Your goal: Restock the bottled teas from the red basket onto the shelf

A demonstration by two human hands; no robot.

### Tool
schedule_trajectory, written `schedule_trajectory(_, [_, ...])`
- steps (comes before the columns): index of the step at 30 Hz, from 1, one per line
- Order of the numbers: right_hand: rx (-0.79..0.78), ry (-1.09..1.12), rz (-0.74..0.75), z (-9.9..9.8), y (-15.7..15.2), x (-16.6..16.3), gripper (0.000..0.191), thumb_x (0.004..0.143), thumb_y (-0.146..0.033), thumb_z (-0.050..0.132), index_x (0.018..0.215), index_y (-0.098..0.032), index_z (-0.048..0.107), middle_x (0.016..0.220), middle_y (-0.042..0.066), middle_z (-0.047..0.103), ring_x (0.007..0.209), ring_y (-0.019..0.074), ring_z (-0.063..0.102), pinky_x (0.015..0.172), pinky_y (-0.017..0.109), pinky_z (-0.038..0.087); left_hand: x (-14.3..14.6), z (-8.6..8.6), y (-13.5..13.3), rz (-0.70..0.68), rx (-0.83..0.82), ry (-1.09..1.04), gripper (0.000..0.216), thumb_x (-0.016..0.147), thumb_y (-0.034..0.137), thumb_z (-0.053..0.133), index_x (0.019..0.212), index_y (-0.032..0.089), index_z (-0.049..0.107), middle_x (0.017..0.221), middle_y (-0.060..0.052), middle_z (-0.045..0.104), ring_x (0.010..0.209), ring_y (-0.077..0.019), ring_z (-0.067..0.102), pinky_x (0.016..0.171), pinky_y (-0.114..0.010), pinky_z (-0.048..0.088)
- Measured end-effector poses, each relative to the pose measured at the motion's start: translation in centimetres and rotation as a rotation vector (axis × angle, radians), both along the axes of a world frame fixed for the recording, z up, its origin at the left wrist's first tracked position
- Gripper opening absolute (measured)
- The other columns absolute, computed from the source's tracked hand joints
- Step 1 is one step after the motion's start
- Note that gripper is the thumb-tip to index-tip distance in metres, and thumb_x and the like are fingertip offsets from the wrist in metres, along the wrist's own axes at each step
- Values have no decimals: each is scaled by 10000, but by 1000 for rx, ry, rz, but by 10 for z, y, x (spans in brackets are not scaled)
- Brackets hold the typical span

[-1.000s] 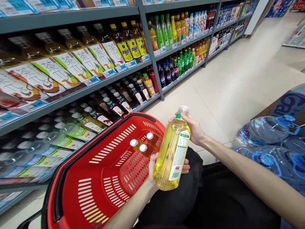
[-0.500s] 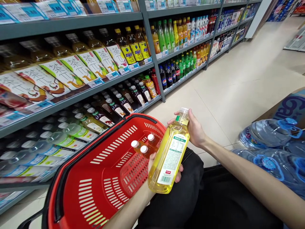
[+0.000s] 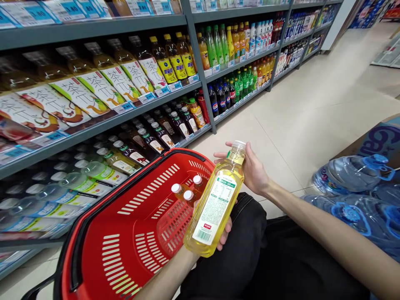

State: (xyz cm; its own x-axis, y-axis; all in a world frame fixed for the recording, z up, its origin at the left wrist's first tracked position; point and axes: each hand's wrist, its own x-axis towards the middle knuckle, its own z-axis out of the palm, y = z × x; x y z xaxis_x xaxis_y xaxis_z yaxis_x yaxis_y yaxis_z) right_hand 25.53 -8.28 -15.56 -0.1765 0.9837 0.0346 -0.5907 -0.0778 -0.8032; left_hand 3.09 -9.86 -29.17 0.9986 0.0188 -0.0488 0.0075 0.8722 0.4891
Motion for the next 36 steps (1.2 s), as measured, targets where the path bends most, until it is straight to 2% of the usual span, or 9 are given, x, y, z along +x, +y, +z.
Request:
schedule_trajectory(4, [17,23,-2,6,-4,-4,666,868,-797,628,1303,-296,566,1218,84,770,1148,324,699,986,525,538,-1,4,2,-9,-34,-68,908,846,736,508,1597,243,377,916,-86,716,710,-252,724,667,-412,584])
schedule_trajectory(9, [8,47,14,10,-8,-7,663,879,-791,618,1333,-313,548,1238,82,765,1119,320,714,980,515,542,-2,7,-2,0,-31,-55,913,888,749,455,1624,225,325,948,-106,722,722,-261,734,696,-436,588])
schedule_trajectory(16, [-15,59,6,11,-10,-9,699,864,-787,639,1364,-312,529,1227,86,770,1118,323,717,974,505,551,-1,2,-6,76,-20,-10,908,905,715,416,1632,181,315,920,-127,735,685,-286,733,684,-468,580])
schedule_trajectory(20, [-8,84,18,10,-10,-9,712,876,-774,647,1401,-310,516,1219,85,770,1086,312,728,978,502,551,6,1,-7,18,-100,-117,908,851,729,499,1598,224,384,904,-111,724,661,-275,727,634,-419,571])
schedule_trajectory(23, [-21,81,5,9,-9,-8,732,864,-782,654,1411,-314,517,1204,85,773,1086,320,726,973,516,553,12,2,-10,39,-164,-201,977,802,757,544,1607,233,365,953,-113,722,690,-273,727,640,-407,573])
schedule_trajectory(27, [-37,69,-8,8,-8,-8,753,867,-800,627,1434,-319,503,1200,92,772,1130,339,711,952,529,561,16,4,-15,107,-138,-116,1046,805,784,507,1634,187,284,984,-129,713,699,-277,710,671,-438,576])
schedule_trajectory(32, [-47,71,-7,8,-8,-9,770,873,-802,620,1448,-309,486,1207,96,773,1144,341,713,969,535,560,15,8,-13,164,-14,-21,902,839,741,440,1534,166,451,913,-98,689,720,-272,698,741,-490,585])
schedule_trajectory(36, [-47,51,-19,8,-9,-8,757,914,-802,559,1476,-301,472,1235,103,767,1167,344,709,998,548,547,22,12,-12,-39,-92,-202,807,802,754,478,1287,132,649,878,-123,691,731,-281,692,662,-459,603])
